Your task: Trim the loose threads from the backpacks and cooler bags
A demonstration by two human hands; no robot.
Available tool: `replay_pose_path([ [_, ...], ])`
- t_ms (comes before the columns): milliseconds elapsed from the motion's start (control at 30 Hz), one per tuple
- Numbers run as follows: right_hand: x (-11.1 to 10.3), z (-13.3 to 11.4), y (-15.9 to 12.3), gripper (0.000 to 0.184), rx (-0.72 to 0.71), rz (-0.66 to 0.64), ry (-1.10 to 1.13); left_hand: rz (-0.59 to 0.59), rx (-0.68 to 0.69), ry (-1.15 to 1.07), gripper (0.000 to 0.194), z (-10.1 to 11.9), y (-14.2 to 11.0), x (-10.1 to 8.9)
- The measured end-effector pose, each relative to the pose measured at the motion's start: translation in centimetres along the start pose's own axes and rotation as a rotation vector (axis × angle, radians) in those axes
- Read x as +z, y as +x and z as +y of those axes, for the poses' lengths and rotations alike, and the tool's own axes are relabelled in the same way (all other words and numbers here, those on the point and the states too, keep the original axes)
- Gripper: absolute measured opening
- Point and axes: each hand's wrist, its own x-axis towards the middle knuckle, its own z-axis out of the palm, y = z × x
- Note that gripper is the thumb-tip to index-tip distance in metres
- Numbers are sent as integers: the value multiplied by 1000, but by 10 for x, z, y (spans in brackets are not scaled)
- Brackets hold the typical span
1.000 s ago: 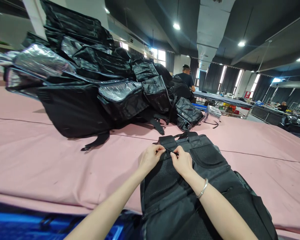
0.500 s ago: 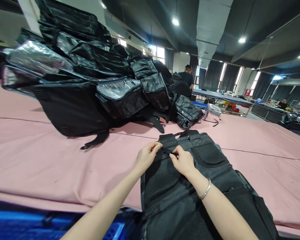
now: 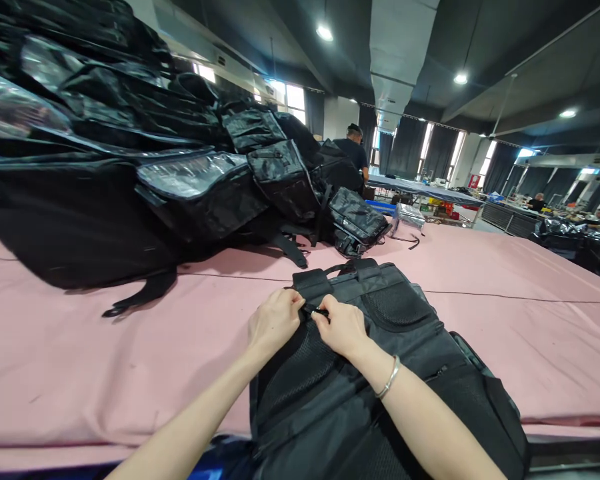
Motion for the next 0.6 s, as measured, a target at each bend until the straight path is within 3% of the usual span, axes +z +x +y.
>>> replay_pose_path([
  [167, -2, -1, 2, 13, 54, 40, 112, 38, -45, -37, 21, -6, 8, -1],
  [300, -23, 17, 16, 17, 173, 142, 285, 47, -48, -197, 23, -9, 9, -8],
  [467, -58, 90, 29, 15, 367, 328, 328, -80, 94, -507, 26, 26, 4, -23],
  [600, -58, 145, 17, 14, 499, 405, 329, -391, 317, -568, 40, 70, 13, -15],
])
